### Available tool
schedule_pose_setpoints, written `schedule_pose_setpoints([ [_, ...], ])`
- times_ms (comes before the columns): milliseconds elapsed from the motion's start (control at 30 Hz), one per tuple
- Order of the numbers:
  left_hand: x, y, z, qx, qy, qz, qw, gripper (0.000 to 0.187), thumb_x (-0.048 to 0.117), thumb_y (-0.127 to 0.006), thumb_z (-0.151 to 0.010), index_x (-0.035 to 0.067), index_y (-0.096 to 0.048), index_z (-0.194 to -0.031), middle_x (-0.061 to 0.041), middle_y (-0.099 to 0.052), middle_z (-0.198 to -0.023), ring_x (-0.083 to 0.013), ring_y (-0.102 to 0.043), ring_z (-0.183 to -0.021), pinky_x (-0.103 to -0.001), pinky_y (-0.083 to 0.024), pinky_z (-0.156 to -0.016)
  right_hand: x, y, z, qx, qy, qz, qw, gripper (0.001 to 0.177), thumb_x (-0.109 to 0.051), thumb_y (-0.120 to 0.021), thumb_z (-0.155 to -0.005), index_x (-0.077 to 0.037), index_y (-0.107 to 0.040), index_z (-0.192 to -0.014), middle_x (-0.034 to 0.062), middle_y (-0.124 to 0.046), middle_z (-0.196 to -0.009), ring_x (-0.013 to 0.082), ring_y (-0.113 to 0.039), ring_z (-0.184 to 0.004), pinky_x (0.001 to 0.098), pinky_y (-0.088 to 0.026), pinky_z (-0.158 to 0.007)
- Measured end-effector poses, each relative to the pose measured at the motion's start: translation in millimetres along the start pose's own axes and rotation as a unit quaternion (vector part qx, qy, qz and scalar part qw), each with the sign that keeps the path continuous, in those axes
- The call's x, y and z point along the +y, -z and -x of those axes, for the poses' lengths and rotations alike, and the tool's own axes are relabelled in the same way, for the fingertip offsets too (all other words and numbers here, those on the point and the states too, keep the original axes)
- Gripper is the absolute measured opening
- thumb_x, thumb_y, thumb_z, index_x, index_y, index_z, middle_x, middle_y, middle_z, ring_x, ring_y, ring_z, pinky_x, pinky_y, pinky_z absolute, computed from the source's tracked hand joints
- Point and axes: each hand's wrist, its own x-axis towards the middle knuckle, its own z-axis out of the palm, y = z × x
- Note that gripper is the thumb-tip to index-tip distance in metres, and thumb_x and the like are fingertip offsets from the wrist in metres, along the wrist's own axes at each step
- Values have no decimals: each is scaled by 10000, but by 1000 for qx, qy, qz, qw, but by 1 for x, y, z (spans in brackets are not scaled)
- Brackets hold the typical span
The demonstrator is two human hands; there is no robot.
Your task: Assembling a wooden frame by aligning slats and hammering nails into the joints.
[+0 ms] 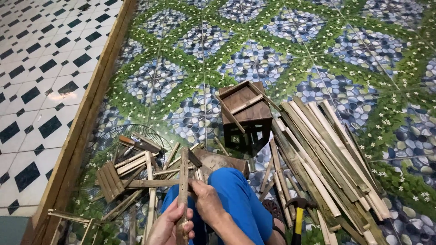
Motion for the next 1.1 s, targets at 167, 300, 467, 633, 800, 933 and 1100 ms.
schedule_pose_setpoints([
  [167,-2,-7,2,9,-5,9,1000,557,235,-475,-1048,323,-420,-1596,-95,-504,-841,-220,-422,-518,-394,-411,-484,-5,4,0,2,1,-15,1000,303,-7,-578,-948,-62,-669,-1231,153,-696,-970,299,-675,-840,407,-531,-688],
  [300,-4,-15,9,22,-13,19,999,577,264,-476,-1049,336,-389,-1615,-96,-495,-860,-224,-392,-537,-400,-395,-500,-1,1,1,-5,-5,3,1000,364,15,-552,-940,-59,-665,-1279,150,-700,-998,284,-674,-848,397,-548,-691],
  [467,-13,-19,2,42,-48,12,998,550,246,-458,-1054,330,-423,-1596,-109,-473,-821,-225,-376,-514,-397,-367,-467,-2,2,0,-1,0,0,1000,307,-3,-532,-954,-45,-669,-1226,160,-708,-1033,293,-690,-893,403,-560,-722],
  [633,-19,-21,-5,57,-82,51,994,527,215,-498,-1039,237,-473,-1565,-123,-479,-804,-236,-374,-499,-400,-354,-430,4,-3,-1,12,8,17,1000,269,-5,-596,-934,-84,-678,-1178,111,-679,-903,238,-637,-763,375,-505,-628],
  [800,-6,-30,5,104,-29,33,994,503,236,-420,-1090,276,-453,-1590,-126,-451,-842,-261,-338,-552,-410,-305,-493,8,-8,-1,1,-3,24,1000,158,-14,-578,-960,-56,-662,-1086,142,-672,-909,278,-650,-775,402,-500,-640],
  [933,-10,-7,-16,97,-24,35,994,462,248,-440,-1082,301,-496,-1537,-116,-432,-829,-249,-329,-540,-384,-287,-476,9,-1,-3,-25,-41,-29,998,404,11,-550,-928,-91,-640,-1308,155,-700,-1127,312,-700,-1010,395,-560,-831],
  [1100,4,3,-17,106,-14,36,994,539,256,-477,-1054,366,-451,-1582,-94,-414,-808,-237,-320,-512,-360,-254,-479,13,32,-9,120,-206,-88,967,416,9,-534,-960,-145,-672,-1322,56,-748,-1163,167,-749,-837,284,-667,-740],
])
